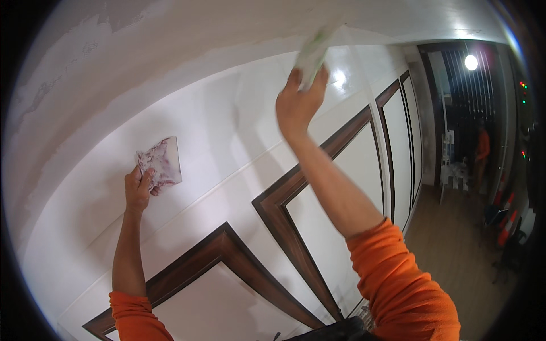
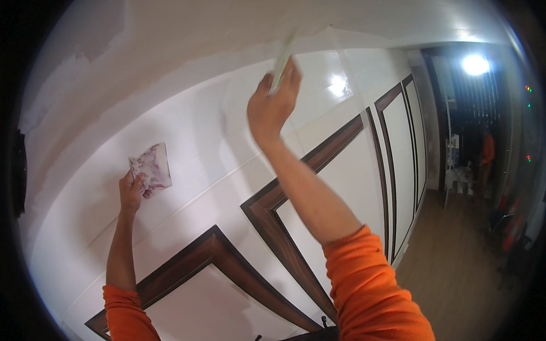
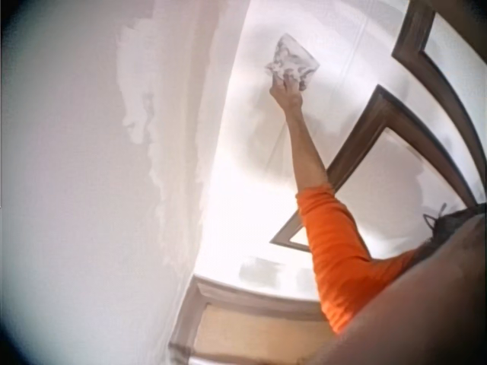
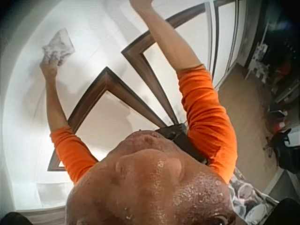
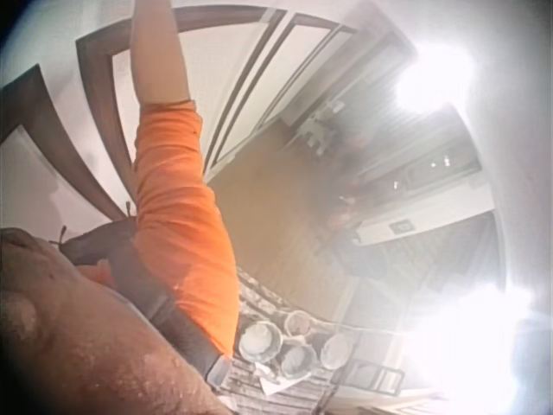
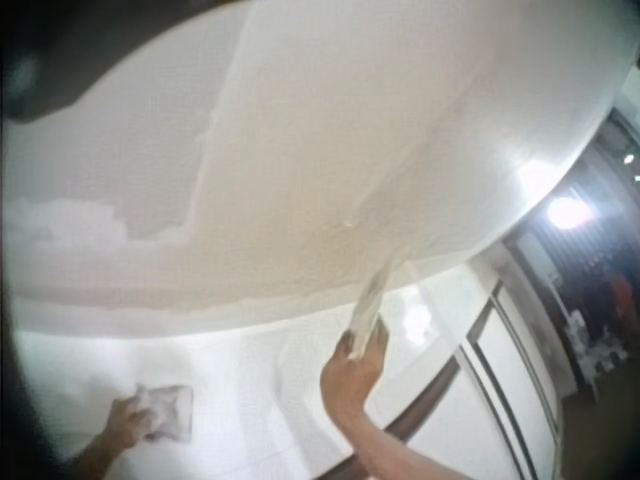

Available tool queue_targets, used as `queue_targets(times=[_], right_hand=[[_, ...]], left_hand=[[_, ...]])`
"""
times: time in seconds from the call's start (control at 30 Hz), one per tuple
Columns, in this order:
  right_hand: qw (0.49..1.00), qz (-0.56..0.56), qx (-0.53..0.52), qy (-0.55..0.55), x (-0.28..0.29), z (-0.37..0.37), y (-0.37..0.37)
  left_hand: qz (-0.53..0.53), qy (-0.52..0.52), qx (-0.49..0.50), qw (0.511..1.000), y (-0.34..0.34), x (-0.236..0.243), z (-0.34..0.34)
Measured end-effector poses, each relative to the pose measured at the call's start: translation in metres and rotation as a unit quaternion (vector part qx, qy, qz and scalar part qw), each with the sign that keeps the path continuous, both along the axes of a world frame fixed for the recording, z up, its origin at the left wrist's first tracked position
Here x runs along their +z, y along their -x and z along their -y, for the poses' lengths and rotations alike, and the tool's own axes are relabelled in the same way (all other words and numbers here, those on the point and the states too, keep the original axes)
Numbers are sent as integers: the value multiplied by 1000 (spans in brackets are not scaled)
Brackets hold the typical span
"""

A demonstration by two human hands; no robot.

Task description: The person applies plaster to the ceiling using a trowel and a hawk. They repeatedly scoop plaster from a bucket, spread it on the hawk, and smooth it onto the ceiling surface.

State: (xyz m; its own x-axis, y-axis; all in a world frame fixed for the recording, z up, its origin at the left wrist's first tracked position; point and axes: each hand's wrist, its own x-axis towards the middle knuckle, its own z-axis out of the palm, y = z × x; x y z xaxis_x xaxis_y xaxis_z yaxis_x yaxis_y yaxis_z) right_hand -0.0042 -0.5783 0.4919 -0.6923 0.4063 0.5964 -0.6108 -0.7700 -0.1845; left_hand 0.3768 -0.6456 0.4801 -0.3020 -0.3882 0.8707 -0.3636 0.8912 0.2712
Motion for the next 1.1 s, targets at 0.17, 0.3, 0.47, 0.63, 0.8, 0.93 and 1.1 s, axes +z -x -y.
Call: queue_targets(times=[0.17, 0.3, 0.47, 0.63, 0.8, 0.93, 1.1], right_hand=[[996, -62, -52, 48, 43, -19, -67], [979, -202, -5, 29, -18, -9, -72], [996, 28, 83, -32, -19, -13, 48], [993, 71, 98, 7, 36, -35, 82], [997, -52, -46, 31, 23, -23, -58], [990, -123, -69, 17, -12, -4, -69], [982, -67, -147, 96, 16, 1, -37]], left_hand=[[10, -13, 14, 1000, -2, 1, 0], [-12, -18, 16, 1000, 0, 4, 1], [-3, -28, 11, 1000, -9, 1, 3], [-7, -28, -18, 999, -3, 1, 6], [-4, -27, -3, 1000, -2, -1, 4], [-22, -15, -23, 999, -1, -1, 2], [-3, -3, 13, 1000, -17, -5, 6]])
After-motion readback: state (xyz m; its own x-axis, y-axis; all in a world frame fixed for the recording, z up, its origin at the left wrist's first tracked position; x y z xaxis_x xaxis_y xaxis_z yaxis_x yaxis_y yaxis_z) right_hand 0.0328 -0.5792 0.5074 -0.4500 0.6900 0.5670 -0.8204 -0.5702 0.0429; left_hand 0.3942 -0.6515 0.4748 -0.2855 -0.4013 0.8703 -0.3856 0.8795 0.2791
